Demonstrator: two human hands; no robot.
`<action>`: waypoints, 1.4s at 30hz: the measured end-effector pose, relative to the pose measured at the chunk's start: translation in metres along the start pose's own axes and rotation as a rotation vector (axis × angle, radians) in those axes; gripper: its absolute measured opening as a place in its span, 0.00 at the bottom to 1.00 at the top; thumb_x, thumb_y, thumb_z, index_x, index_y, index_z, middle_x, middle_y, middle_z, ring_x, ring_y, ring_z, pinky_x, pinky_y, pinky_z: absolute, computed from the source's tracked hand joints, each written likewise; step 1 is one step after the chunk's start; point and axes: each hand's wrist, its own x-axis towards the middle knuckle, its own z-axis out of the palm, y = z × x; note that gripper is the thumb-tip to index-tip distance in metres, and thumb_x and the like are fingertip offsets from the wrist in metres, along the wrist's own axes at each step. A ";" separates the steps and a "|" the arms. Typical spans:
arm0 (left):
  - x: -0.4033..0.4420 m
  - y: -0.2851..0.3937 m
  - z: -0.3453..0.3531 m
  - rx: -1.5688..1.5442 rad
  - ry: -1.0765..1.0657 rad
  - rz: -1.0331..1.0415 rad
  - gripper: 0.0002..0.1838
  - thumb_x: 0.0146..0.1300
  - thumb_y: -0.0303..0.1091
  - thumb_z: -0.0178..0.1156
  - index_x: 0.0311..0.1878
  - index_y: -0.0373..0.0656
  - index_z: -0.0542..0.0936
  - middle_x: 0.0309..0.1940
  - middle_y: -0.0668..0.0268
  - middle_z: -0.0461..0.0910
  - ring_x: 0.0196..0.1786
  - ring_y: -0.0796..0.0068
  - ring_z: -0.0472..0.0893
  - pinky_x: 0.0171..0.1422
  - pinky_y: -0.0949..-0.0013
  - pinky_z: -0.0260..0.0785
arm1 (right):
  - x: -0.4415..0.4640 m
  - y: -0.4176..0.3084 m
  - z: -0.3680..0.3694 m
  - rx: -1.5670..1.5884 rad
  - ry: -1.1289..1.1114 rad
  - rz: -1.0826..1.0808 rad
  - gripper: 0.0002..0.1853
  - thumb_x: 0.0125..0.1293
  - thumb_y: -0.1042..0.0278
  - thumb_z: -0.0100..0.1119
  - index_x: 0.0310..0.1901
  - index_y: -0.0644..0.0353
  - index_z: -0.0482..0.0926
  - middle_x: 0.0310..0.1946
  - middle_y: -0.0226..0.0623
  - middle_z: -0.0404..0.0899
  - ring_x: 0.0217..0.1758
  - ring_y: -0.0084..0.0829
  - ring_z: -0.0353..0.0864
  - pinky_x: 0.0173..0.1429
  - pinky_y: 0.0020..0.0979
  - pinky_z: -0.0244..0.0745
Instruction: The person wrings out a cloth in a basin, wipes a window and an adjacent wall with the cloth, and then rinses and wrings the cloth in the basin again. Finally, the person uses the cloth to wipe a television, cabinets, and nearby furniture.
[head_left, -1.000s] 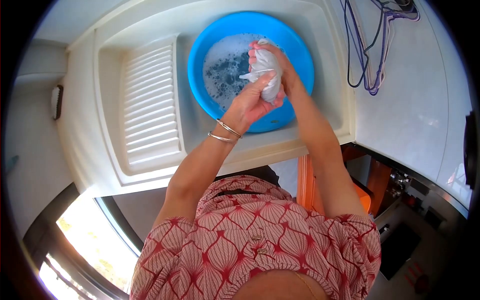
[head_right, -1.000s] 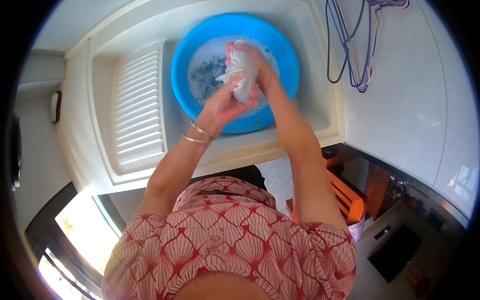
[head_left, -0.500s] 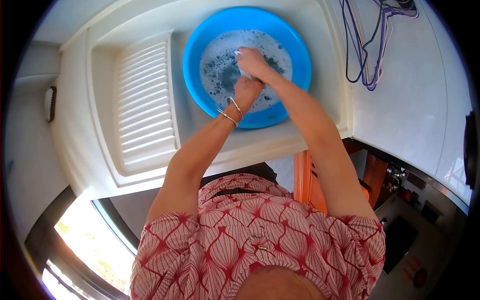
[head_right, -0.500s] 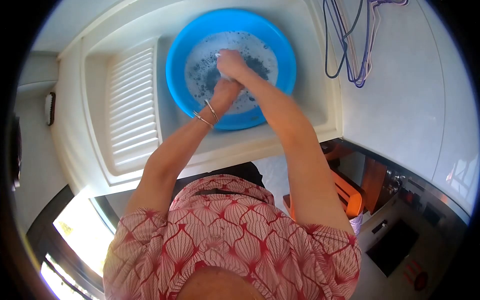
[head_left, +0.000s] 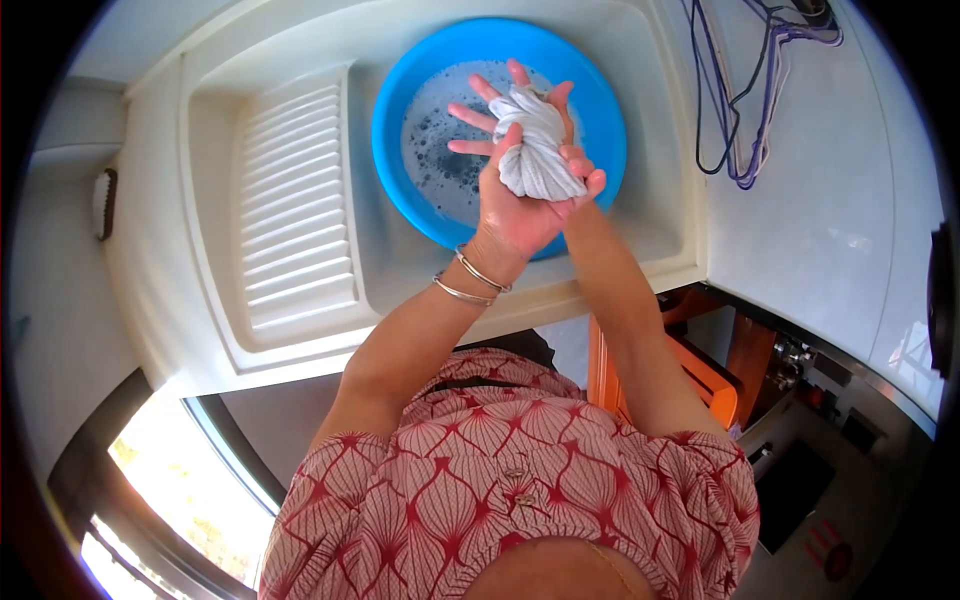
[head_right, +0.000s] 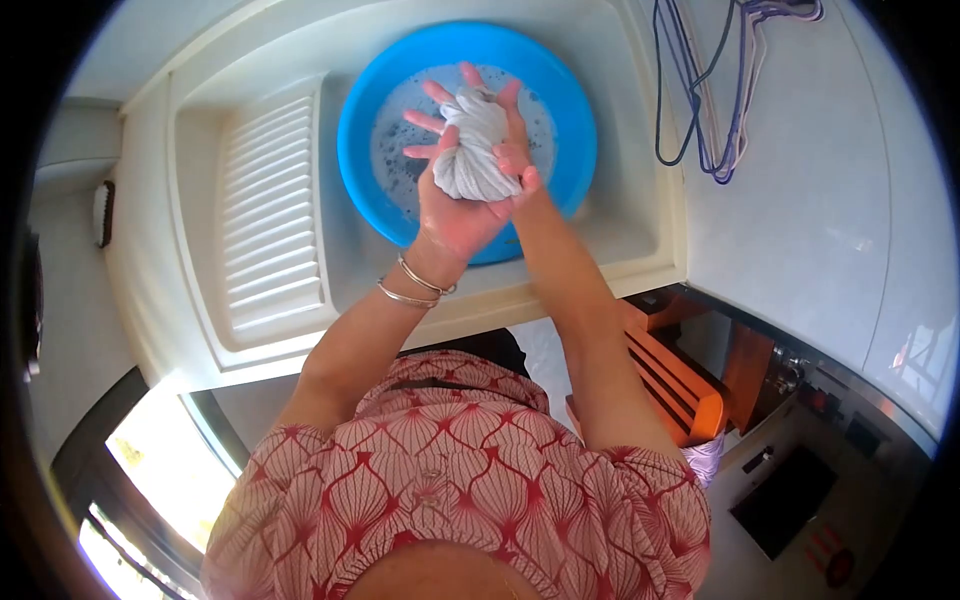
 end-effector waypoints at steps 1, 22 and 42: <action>-0.002 -0.004 0.002 -0.037 0.032 0.017 0.21 0.61 0.49 0.44 0.55 0.52 0.63 0.40 0.63 0.69 0.38 0.65 0.70 0.46 0.55 0.63 | 0.009 0.000 0.014 0.004 0.003 0.001 0.30 0.60 0.38 0.39 0.59 0.45 0.58 0.62 0.41 0.52 0.64 0.47 0.53 0.58 0.58 0.55; -0.008 0.013 -0.001 0.749 0.526 -0.029 0.08 0.52 0.33 0.57 0.32 0.44 0.68 0.20 0.69 0.68 0.17 0.81 0.63 0.16 0.78 0.50 | 0.023 -0.025 -0.007 -0.452 0.642 0.365 0.14 0.58 0.58 0.51 0.32 0.62 0.65 0.13 0.31 0.64 0.16 0.26 0.66 0.23 0.34 0.69; 0.005 0.036 -0.068 2.048 0.802 0.388 0.28 0.47 0.41 0.59 0.45 0.28 0.65 0.37 0.45 0.76 0.41 0.47 0.76 0.44 0.61 0.68 | 0.022 -0.003 -0.032 -0.817 0.943 0.174 0.12 0.62 0.62 0.45 0.27 0.61 0.64 0.10 0.36 0.64 0.14 0.29 0.65 0.21 0.36 0.66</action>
